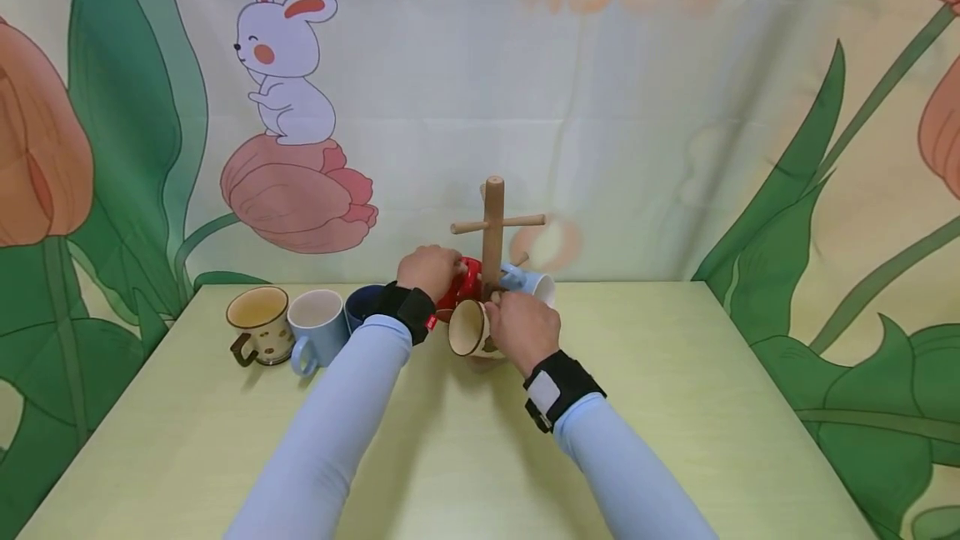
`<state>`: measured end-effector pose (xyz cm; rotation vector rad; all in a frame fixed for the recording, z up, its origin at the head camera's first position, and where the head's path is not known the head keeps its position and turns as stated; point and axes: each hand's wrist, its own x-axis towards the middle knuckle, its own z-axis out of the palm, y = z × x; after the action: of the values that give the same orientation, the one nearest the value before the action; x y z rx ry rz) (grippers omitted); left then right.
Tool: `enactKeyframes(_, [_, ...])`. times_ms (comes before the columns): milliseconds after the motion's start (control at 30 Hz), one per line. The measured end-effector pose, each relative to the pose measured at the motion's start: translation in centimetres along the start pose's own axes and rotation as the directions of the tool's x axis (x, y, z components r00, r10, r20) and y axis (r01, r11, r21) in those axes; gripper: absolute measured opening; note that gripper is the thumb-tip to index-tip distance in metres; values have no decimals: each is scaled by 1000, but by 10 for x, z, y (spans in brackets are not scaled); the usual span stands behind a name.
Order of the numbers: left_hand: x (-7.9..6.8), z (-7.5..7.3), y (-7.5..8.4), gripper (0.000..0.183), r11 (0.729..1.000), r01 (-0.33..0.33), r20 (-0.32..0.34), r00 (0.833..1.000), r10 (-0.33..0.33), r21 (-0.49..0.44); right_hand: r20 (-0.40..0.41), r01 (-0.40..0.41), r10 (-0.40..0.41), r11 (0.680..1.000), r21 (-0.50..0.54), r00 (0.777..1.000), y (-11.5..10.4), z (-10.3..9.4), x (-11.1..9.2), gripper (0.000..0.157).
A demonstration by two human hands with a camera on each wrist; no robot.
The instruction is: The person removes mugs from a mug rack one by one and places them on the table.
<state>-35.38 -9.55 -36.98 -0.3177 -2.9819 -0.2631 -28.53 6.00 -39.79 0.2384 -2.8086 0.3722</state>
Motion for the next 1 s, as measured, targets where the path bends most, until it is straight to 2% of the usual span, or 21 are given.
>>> enactKeyframes(333, [-4,4,1,32,1000,17,12,1000,-17,26,23,-16,16,1000,-3,1000,8,-5,-1,37])
enactKeyframes(700, [-13,0,7,28,998,-11,-13,1000,11,64,43,-40,40,999,12,998,17,-7,1,37])
enactKeyframes(1000, [-17,1,8,28,999,-6,-35,999,8,51,118,-95,90,995,35,989,23,-9,6,34])
